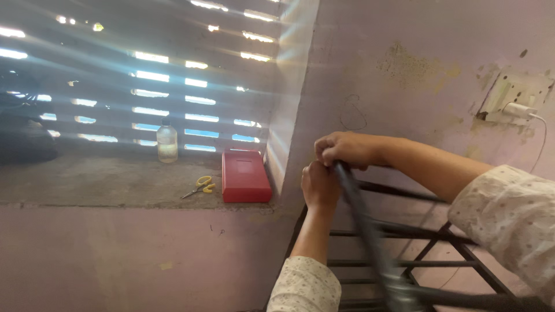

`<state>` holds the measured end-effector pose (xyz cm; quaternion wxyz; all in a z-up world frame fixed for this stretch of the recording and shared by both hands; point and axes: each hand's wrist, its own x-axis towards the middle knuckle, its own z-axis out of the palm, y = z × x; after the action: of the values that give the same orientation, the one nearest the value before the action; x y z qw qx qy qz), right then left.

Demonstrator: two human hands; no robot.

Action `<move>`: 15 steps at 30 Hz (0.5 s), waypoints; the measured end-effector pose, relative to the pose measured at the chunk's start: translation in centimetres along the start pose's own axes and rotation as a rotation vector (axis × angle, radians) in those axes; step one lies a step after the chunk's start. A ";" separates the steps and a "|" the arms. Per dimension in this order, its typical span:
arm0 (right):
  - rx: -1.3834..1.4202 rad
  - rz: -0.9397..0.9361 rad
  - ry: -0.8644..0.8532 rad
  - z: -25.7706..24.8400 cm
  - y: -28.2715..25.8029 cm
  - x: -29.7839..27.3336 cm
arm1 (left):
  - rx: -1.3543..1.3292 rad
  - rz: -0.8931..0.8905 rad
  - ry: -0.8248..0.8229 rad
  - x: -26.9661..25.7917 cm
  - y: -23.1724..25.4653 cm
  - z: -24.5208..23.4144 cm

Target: The person assembles a black metal frame by inserting vertical rods into horizontal bars. They repeatedly insert and remove rods from different positions on the frame, adjusting the structure while working on a patterned rug.

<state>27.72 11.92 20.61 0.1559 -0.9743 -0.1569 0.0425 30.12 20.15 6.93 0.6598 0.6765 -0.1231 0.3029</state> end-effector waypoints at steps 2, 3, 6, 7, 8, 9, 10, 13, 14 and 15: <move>-0.156 -0.371 0.011 -0.3 0.8 -0.1 | -0.004 0.013 0.002 -0.1 0.8 -0.4; -0.170 -0.334 0.002 -0.4 0.7 -0.1 | -0.011 0.008 -0.010 -0.1 1.1 -0.6; -0.116 -0.152 0.000 -0.5 0.1 -1.2 | 0.021 0.000 -0.020 -0.4 1.4 -0.5; -0.043 -0.054 0.010 -0.2 -0.6 -1.3 | 0.066 0.004 0.009 -0.5 1.3 -0.5; 0.030 0.043 0.021 0.1 -1.3 -1.2 | 0.110 0.008 0.038 -0.5 1.3 -0.4; 0.082 0.092 0.030 0.3 -1.7 -1.2 | 0.112 0.023 0.015 -0.5 1.0 -0.3; 0.135 0.141 0.039 0.4 -2.0 -1.1 | 0.114 0.039 -0.009 -0.3 0.6 -0.4; 0.100 0.146 0.069 0.2 -1.6 -1.4 | 0.139 0.062 -0.012 0.2 0.0 0.2; 0.053 0.122 0.076 0.1 -1.3 -1.4 | 0.149 0.064 0.002 0.3 -0.1 0.4; -0.015 -0.039 0.083 0.1 -0.9 -1.4 | 0.149 0.055 0.014 0.0 -0.1 0.5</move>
<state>26.12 12.33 20.84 0.1555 -0.9731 -0.1698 -0.0022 30.28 19.62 6.91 0.6000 0.7181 -0.1141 0.3337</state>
